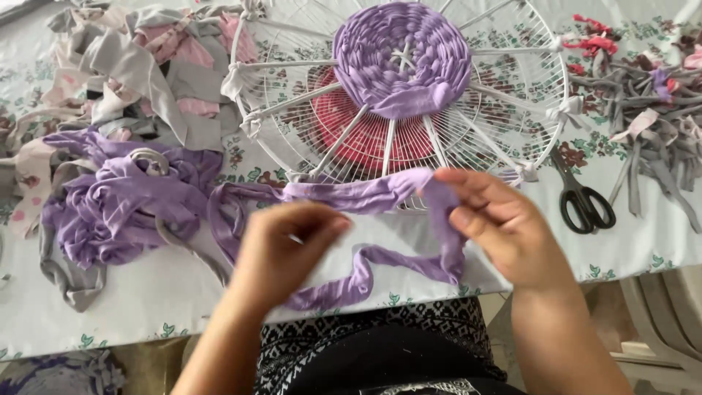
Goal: Weaving purple fabric strips onto a circular metal frame to create a rug.
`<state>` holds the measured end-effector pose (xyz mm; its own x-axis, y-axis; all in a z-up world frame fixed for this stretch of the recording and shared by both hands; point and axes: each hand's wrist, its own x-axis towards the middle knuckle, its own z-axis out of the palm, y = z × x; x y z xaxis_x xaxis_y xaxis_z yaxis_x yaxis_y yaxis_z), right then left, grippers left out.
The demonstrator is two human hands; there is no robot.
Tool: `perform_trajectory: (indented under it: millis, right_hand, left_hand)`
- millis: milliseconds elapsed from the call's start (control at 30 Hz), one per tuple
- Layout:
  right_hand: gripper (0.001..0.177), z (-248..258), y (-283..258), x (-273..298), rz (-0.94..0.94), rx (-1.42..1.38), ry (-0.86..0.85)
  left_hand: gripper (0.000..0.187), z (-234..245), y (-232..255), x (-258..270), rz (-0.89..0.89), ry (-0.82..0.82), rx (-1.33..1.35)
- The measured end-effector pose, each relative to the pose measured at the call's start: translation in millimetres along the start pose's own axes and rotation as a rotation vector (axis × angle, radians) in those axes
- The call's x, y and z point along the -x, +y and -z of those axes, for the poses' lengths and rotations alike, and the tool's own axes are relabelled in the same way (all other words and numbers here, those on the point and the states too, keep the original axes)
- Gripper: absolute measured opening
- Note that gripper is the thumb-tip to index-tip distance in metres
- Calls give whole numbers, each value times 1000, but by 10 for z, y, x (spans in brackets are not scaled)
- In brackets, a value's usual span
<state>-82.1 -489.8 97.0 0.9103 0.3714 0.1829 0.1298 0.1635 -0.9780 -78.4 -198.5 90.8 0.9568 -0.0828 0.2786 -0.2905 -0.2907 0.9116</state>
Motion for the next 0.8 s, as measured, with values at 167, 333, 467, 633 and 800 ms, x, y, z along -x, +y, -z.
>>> perform_trajectory:
  millis: [167, 333, 467, 633, 800]
  right_hand:
    - [53, -335, 51, 59, -146, 251, 97]
    - [61, -383, 64, 31, -158, 269, 126]
    - [72, -226, 234, 43, -212, 87, -29]
    - [29, -352, 217, -76, -55, 126, -13]
    - [9, -393, 178, -213, 133, 71, -30]
  left_hand:
    - [39, -461, 20, 120, 260, -356, 639]
    - [31, -524, 6, 63, 207, -83, 763]
    - [30, -487, 49, 60, 110, -117, 900]
    - [43, -399, 156, 32, 108, -194, 832]
    - [69, -268, 198, -13, 49, -214, 785]
